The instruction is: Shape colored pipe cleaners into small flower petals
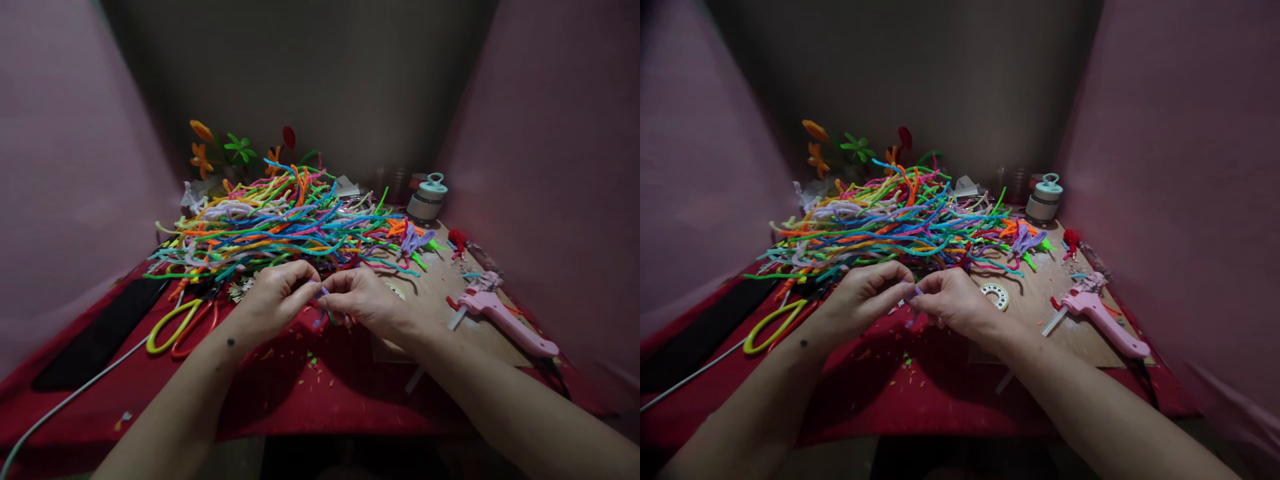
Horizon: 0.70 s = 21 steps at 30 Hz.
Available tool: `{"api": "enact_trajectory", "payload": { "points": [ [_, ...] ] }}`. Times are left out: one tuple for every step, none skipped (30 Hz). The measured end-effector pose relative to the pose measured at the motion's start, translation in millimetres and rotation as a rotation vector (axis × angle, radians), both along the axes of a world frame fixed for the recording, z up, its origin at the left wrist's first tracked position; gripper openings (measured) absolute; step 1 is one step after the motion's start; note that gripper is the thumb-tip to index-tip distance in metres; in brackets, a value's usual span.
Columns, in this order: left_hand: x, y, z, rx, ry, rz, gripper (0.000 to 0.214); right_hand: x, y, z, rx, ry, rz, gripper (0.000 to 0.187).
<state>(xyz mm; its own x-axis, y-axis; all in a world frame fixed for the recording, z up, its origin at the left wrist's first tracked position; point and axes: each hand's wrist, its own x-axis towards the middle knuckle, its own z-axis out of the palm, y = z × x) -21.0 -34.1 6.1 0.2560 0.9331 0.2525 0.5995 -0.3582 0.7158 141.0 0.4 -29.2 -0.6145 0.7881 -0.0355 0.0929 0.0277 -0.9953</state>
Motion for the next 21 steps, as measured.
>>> {"api": "enact_trajectory", "payload": {
  "points": [
    [-0.5, -0.1, -0.3, 0.01, 0.024, 0.0, 0.017, 0.0, -0.1, -0.2, -0.009, -0.003, -0.004, 0.012],
    [-1.0, 0.0, -0.8, 0.012, 0.035, 0.004, 0.017, 0.0, -0.3, -0.3, -0.021, -0.005, -0.005, 0.012],
    [-1.4, 0.1, -1.3, 0.008, 0.037, 0.009, 0.017, -0.1, -0.4, -0.3, -0.03, -0.006, -0.004, 0.013],
    [-1.6, 0.3, -2.0, 0.0, 0.031, 0.015, 0.017, -0.2, -0.4, -0.2, -0.033, -0.007, -0.002, 0.014],
    [-1.6, 0.5, -2.7, -0.008, 0.022, 0.02, 0.017, -0.3, -0.4, -0.2, -0.03, -0.011, -0.002, 0.016],
    [-1.3, 0.7, -3.5, -0.013, 0.009, 0.022, 0.017, -0.5, -0.3, -0.1, -0.025, -0.016, -0.005, 0.019],
    [-0.6, 1.0, -4.3, -0.015, -0.008, 0.027, 0.017, -0.5, -0.3, 0.1, -0.019, -0.022, -0.012, 0.02],
    [0.5, 1.1, -5.0, -0.02, -0.032, 0.035, 0.016, -0.5, -0.3, 0.4, -0.014, -0.028, -0.022, 0.021],
    [1.8, 1.2, -5.5, -0.031, -0.068, 0.047, 0.016, -0.4, -0.4, 1.0, -0.013, -0.031, -0.032, 0.022],
    [3.3, 1.2, -5.7, -0.051, -0.113, 0.062, 0.016, -0.2, -0.5, 1.5, -0.017, -0.028, -0.043, 0.022],
    [4.7, 1.2, -5.8, -0.083, -0.165, 0.077, 0.015, 0.2, -0.5, 2.1, -0.022, -0.019, -0.054, 0.021],
    [6.1, 1.1, -5.6, -0.126, -0.217, 0.09, 0.015, 0.6, -0.5, 2.4, -0.026, -0.008, -0.066, 0.021],
    [7.1, 1.1, -5.4, -0.173, -0.263, 0.095, 0.015, 1.1, -0.3, 2.5, -0.028, 0.0, -0.076, 0.02],
    [7.8, 1.1, -5.2, -0.219, -0.301, 0.094, 0.015, 1.5, 0.0, 2.2, -0.03, 0.005, -0.083, 0.021],
    [8.0, 1.3, -5.1, -0.257, -0.328, 0.087, 0.016, 1.9, 0.5, 1.8, -0.03, 0.008, -0.085, 0.021],
    [7.7, 1.6, -5.2, -0.284, -0.346, 0.075, 0.017, 2.2, 1.2, 1.2, -0.032, 0.009, -0.079, 0.021],
    [7.0, 2.0, -5.5, -0.3, -0.358, 0.061, 0.019, 2.4, 1.8, 0.8, -0.04, 0.013, -0.07, 0.021],
    [6.0, 2.4, -5.9, -0.305, -0.366, 0.044, 0.02, 2.6, 2.3, 0.8, -0.054, 0.021, -0.059, 0.021],
    [4.8, 2.8, -6.3, -0.306, -0.368, 0.029, 0.021, 2.6, 2.6, 1.1, -0.073, 0.028, -0.05, 0.021],
    [3.6, 3.2, -6.6, -0.308, -0.364, 0.014, 0.022, 2.7, 2.6, 1.8, -0.093, 0.033, -0.045, 0.022],
    [2.5, 3.4, -6.9, -0.312, -0.356, 0.003, 0.022, 2.6, 2.5, 2.7, -0.112, 0.036, -0.04, 0.023]
  ]
}}
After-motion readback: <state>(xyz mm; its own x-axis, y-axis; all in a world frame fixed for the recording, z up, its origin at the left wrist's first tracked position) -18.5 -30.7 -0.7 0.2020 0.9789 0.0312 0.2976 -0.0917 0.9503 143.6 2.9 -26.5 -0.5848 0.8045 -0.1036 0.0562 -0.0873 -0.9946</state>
